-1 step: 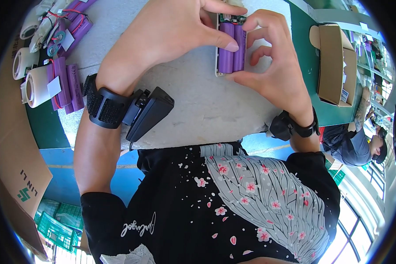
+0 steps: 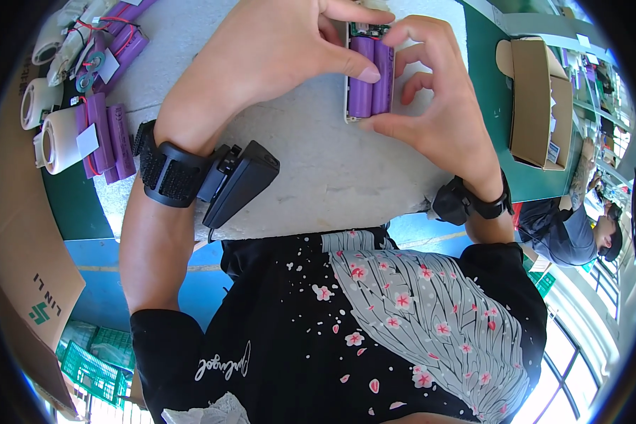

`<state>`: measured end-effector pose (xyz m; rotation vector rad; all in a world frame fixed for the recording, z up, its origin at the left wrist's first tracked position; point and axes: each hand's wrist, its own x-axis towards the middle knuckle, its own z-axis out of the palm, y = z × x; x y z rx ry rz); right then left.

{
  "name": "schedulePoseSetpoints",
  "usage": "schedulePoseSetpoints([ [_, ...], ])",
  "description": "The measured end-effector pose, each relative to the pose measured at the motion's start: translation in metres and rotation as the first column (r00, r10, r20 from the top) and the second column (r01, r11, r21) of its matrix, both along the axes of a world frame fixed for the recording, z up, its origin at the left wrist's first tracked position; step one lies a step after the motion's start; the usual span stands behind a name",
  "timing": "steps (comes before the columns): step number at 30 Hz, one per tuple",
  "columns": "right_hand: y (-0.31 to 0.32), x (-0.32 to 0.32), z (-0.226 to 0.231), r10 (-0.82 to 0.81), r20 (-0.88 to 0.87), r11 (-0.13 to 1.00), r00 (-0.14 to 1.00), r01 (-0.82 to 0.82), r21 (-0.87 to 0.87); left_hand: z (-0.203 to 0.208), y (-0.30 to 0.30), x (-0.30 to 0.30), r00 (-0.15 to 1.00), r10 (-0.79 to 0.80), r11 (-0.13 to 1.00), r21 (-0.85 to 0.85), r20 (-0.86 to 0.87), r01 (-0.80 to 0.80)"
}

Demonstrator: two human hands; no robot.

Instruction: The person connects a circuit board to a battery pack by hand, inserts the battery pack into a plastic housing, and then applies a piece of tape to a second battery pack.

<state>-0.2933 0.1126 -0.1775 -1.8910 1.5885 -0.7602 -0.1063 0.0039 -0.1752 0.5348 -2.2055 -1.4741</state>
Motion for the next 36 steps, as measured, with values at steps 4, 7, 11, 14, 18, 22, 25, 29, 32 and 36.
schedulePoseSetpoints([
  [4, -0.008, -0.001, 0.006, 0.025, 0.018, 0.998, 1.000, -0.026, 0.057, -0.019, -0.001, -0.002, 0.991, 0.122, 0.988, 0.087, 0.063, -0.127],
  [7, -0.007, -0.005, 0.012, 0.045, -0.008, 0.997, 0.999, -0.044, 0.064, -0.025, -0.003, -0.006, 0.991, 0.122, 0.981, 0.141, 0.062, -0.130],
  [11, 0.000, -0.009, 0.010, 0.079, -0.011, 0.996, 0.997, -0.079, 0.035, -0.020, 0.000, -0.006, 0.986, 0.119, 0.973, 0.184, 0.117, -0.139],
  [14, 0.006, -0.011, 0.004, 0.095, -0.050, 0.995, 0.994, -0.096, -0.022, -0.019, 0.001, -0.007, 0.986, 0.115, 0.977, 0.163, 0.116, -0.134],
  [18, 0.010, -0.005, 0.001, 0.117, -0.135, 0.983, 0.984, -0.134, -0.123, -0.016, 0.003, -0.004, 0.984, 0.106, 0.980, 0.153, 0.141, -0.128],
  [22, 0.012, -0.001, 0.001, 0.094, -0.192, 0.971, 0.977, -0.133, -0.199, -0.016, 0.002, -0.007, 0.985, 0.104, 0.983, 0.138, 0.136, -0.123],
  [25, 0.014, -0.001, -0.001, 0.019, -0.245, 0.968, 0.969, -0.079, -0.239, -0.016, 0.002, -0.011, 0.986, 0.093, 0.987, 0.116, 0.138, -0.109],
  [29, 0.007, 0.004, 0.006, -0.020, -0.260, 0.971, 0.965, -0.043, -0.235, -0.012, 0.004, -0.011, 0.982, 0.159, 0.987, 0.000, 0.102, -0.160],
  [32, -0.017, -0.005, -0.006, -0.151, -0.245, 0.966, 0.958, 0.090, -0.244, -0.015, 0.005, -0.014, 0.957, 0.287, 0.946, -0.148, -0.031, -0.289],
  [36, -0.094, -0.062, -0.019, -0.621, -0.512, 0.757, 0.593, 0.283, -0.589, -0.020, 0.007, -0.008, 0.931, 0.362, 0.912, -0.190, -0.046, -0.364],
])
